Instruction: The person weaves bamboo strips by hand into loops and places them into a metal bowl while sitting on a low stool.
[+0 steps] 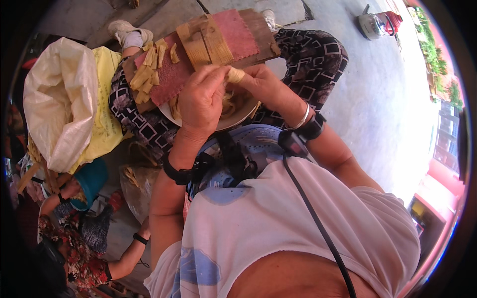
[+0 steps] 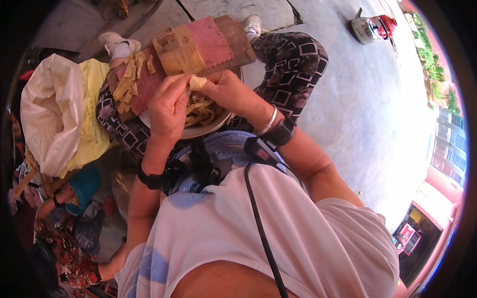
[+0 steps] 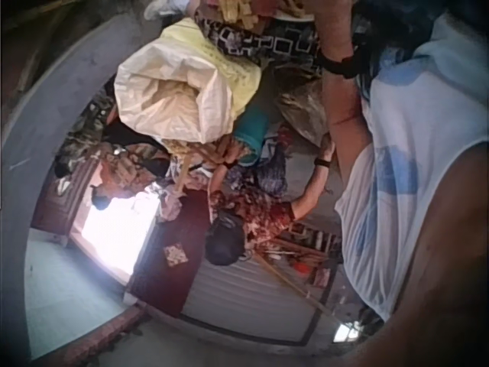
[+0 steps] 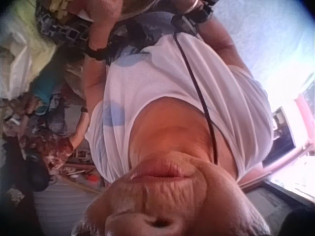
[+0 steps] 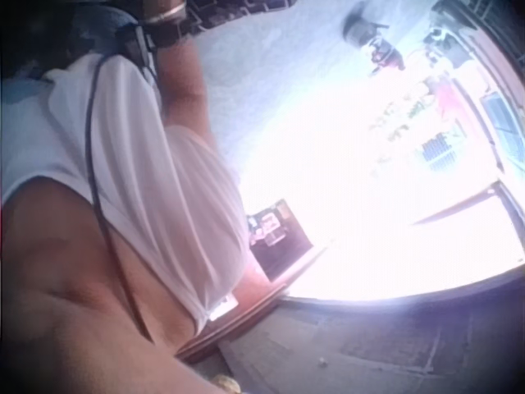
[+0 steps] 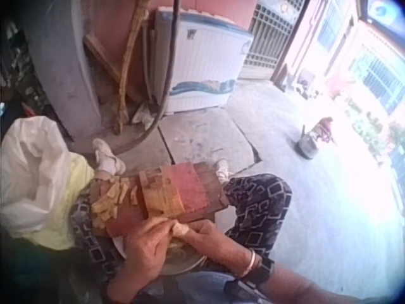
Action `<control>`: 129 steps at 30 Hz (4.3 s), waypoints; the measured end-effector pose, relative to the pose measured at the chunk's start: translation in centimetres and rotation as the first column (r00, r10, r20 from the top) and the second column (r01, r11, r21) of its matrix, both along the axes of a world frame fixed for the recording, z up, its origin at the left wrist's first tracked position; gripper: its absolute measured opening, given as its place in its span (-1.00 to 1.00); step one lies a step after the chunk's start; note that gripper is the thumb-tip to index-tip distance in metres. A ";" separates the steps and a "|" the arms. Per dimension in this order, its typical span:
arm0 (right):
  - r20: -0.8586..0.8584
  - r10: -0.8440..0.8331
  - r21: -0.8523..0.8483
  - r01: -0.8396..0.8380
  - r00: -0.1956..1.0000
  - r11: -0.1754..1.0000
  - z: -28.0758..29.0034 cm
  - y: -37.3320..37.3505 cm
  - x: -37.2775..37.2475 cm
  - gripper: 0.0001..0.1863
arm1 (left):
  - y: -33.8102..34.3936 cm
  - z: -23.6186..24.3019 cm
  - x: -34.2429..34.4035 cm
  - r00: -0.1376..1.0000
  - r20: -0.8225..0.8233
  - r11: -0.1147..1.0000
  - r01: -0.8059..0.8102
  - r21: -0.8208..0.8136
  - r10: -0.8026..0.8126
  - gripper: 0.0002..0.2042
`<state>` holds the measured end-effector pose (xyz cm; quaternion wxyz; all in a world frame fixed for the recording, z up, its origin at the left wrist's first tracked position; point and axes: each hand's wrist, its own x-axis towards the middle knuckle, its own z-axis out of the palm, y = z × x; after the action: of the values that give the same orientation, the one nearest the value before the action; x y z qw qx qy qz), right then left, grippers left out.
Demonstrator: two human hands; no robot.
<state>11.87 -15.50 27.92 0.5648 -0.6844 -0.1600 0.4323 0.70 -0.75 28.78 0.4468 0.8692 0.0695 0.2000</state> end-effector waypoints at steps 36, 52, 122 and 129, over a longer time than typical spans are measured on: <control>0.399 0.509 -0.138 -0.499 0.763 0.856 6.4 -0.3 4.7 -0.78 | 4.2 3.7 -1.9 0.888 -0.343 0.869 0.114 -0.481 -0.306 -0.80; 0.858 0.264 -0.286 -0.016 0.440 0.958 -2.3 5.1 6.6 -0.78 | 7.7 -4.2 3.4 0.922 -0.335 0.972 -0.135 0.193 0.194 -0.81; 0.267 -0.236 0.178 0.193 0.934 0.965 0.5 -0.5 -0.6 -0.85 | -2.4 0.5 2.2 0.981 -0.136 0.989 -0.131 0.074 0.140 -0.79; 0.811 -0.153 0.134 0.075 0.565 0.988 0.5 -0.8 1.2 -0.83 | -2.2 0.5 2.2 0.972 -0.220 0.959 -0.141 -0.247 0.086 -0.76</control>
<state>13.07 -16.34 28.46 0.4817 -0.7910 -0.3764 0.0226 2.94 -2.90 29.32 0.5353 0.8135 0.1914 0.1229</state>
